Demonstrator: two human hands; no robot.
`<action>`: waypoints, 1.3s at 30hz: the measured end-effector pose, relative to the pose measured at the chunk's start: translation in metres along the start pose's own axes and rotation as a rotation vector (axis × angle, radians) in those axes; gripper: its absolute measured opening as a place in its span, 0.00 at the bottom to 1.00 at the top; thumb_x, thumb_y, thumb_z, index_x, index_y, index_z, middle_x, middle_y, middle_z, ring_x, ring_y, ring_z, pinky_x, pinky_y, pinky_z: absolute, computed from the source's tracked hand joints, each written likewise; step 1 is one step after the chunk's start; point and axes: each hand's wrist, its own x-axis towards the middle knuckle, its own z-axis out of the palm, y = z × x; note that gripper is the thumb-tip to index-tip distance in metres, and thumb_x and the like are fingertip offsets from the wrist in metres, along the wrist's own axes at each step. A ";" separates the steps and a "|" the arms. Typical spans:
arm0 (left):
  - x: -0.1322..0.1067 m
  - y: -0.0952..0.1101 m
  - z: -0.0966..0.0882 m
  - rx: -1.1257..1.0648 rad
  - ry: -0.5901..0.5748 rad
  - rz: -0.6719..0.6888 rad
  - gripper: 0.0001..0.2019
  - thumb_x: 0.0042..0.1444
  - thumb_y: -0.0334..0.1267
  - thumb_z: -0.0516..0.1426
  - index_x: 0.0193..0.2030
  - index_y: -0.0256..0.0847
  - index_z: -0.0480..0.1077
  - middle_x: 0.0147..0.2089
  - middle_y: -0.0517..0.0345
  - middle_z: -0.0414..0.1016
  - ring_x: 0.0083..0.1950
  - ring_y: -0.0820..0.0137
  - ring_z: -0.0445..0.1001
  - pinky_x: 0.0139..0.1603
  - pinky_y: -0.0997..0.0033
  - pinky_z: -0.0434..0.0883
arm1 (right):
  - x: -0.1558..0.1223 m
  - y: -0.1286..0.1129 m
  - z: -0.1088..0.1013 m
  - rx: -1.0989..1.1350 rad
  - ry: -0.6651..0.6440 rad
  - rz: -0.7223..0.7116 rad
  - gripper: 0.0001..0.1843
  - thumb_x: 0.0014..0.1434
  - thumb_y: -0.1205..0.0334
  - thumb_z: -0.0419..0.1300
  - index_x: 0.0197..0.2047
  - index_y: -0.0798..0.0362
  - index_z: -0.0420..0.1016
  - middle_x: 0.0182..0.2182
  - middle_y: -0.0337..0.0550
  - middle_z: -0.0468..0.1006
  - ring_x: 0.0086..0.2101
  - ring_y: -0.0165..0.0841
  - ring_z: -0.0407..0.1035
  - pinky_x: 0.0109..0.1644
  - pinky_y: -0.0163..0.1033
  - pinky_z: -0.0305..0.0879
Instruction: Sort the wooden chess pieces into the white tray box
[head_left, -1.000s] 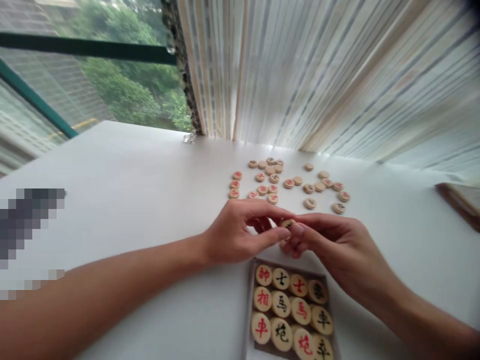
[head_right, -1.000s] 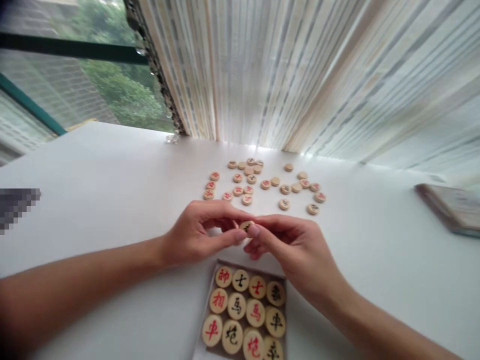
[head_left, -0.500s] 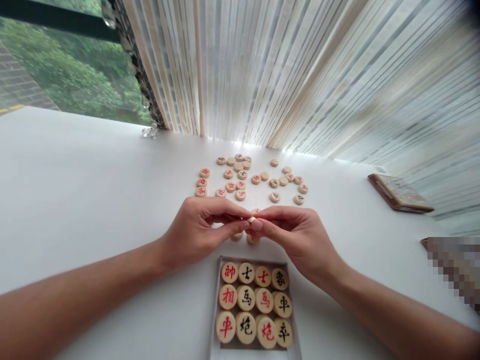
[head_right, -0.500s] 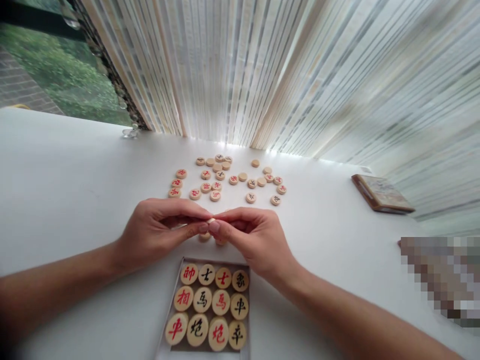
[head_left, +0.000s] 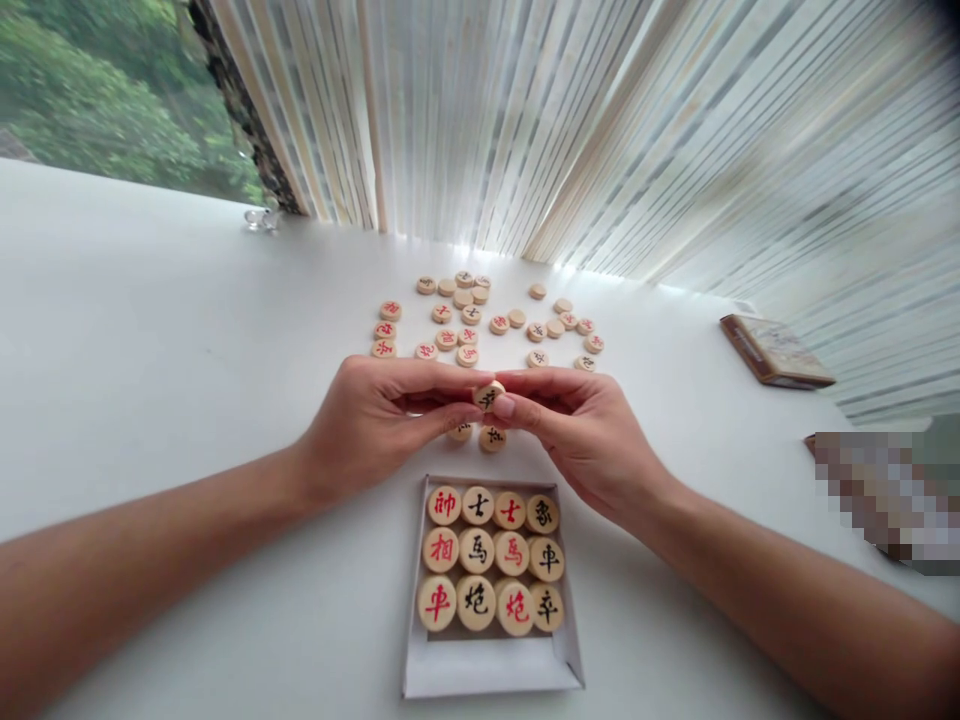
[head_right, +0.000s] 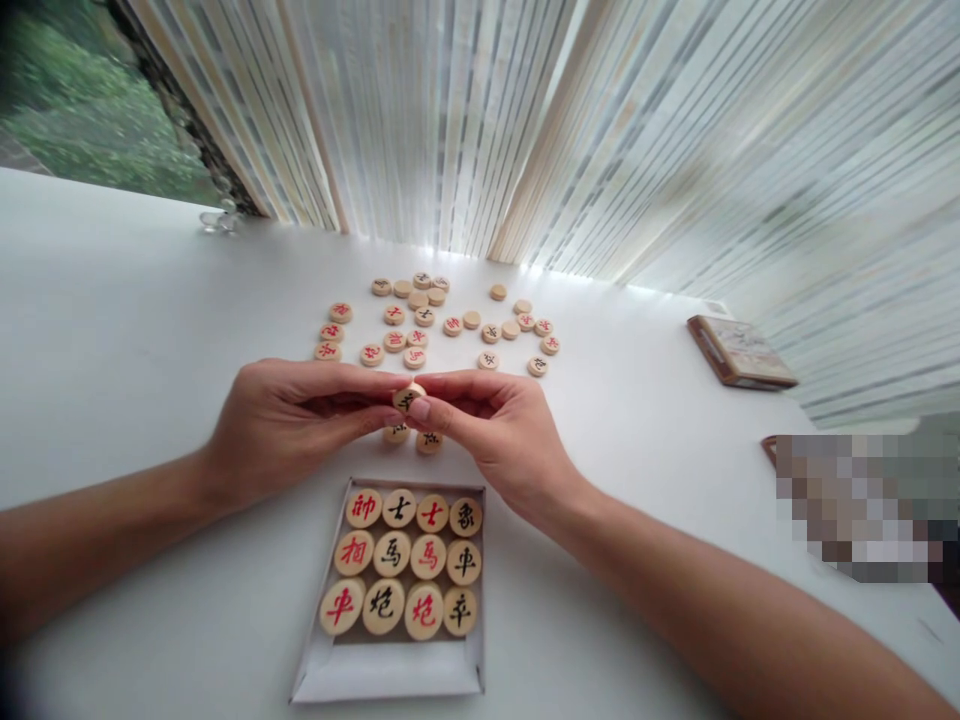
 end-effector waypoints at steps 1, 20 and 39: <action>0.000 0.000 0.000 -0.010 0.002 0.001 0.13 0.57 0.31 0.72 0.49 0.44 0.86 0.47 0.56 0.89 0.45 0.64 0.88 0.53 0.66 0.87 | 0.000 0.000 0.000 0.001 -0.002 0.006 0.14 0.51 0.59 0.81 0.42 0.47 0.91 0.39 0.44 0.90 0.40 0.36 0.84 0.49 0.42 0.82; 0.005 0.005 -0.002 -0.231 -0.074 -0.082 0.12 0.60 0.25 0.67 0.50 0.36 0.85 0.38 0.51 0.89 0.33 0.68 0.88 0.38 0.79 0.86 | -0.002 0.000 0.000 0.037 -0.070 -0.040 0.20 0.47 0.67 0.83 0.45 0.47 0.91 0.35 0.43 0.90 0.34 0.32 0.85 0.42 0.30 0.82; 0.001 0.006 0.000 -0.050 -0.131 0.135 0.14 0.57 0.20 0.68 0.50 0.33 0.84 0.42 0.52 0.89 0.38 0.70 0.88 0.42 0.83 0.85 | -0.003 -0.002 -0.001 0.022 -0.079 0.033 0.14 0.46 0.66 0.84 0.34 0.54 0.87 0.28 0.41 0.87 0.26 0.26 0.78 0.31 0.26 0.76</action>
